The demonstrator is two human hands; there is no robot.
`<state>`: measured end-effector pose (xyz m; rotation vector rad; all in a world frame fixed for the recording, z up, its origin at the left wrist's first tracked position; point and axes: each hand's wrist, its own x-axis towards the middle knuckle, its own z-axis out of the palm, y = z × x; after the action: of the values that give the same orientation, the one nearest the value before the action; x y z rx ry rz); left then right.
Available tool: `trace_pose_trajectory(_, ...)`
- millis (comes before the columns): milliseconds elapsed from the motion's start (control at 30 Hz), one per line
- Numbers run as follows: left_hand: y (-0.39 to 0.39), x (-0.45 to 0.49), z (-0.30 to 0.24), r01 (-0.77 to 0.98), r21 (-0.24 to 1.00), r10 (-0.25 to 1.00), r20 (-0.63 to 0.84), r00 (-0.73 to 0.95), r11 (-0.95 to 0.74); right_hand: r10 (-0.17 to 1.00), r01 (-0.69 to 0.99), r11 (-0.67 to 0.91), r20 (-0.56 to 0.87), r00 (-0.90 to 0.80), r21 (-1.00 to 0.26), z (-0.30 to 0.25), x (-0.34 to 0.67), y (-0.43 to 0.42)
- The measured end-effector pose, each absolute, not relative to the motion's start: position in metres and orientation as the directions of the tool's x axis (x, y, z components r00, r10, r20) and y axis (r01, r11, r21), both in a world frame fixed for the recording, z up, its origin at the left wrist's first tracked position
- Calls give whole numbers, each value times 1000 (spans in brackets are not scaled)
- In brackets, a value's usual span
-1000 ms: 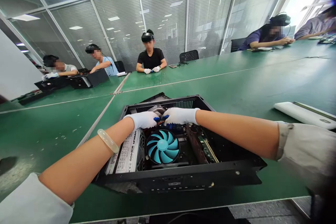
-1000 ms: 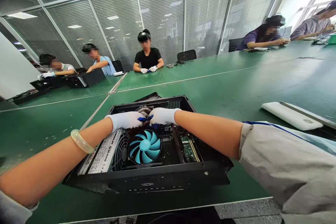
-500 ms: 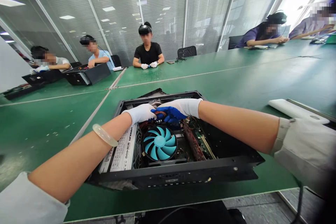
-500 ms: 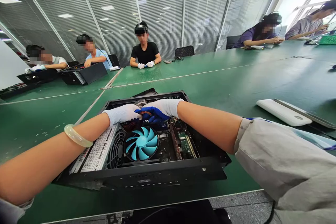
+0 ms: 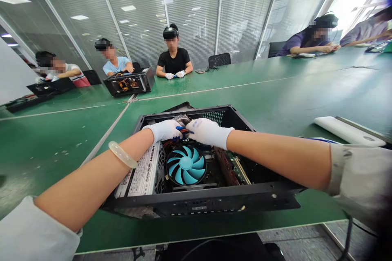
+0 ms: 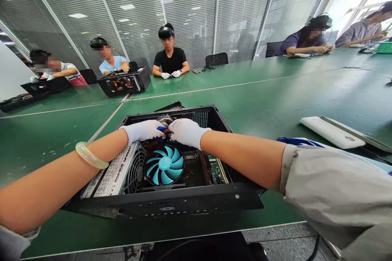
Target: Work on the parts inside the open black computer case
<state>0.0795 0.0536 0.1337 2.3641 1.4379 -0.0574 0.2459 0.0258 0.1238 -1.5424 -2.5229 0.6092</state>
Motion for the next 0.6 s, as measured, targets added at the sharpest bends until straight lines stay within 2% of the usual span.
trace_pose_trajectory(100,56,80,133,871,266,836,-266,479,-414,850,840,509,-45,-525,-187,123,239,17)
trace_pose_trajectory(233,57,79,132,876,250,832,-290,473,-411,828,827,554,-37,-559,-94,126,237,13)
trace_pose_trajectory(367,56,78,132,874,273,834,-286,472,-402,834,826,533,-53,-550,-183,133,247,20)
trace_pose_trajectory(500,55,78,131,881,286,847,-278,452,-377,760,733,597,-61,-647,-327,139,258,30)
trace_pose_trajectory(600,55,78,132,882,291,849,-278,449,-371,749,718,615,-42,-661,-327,139,259,31)
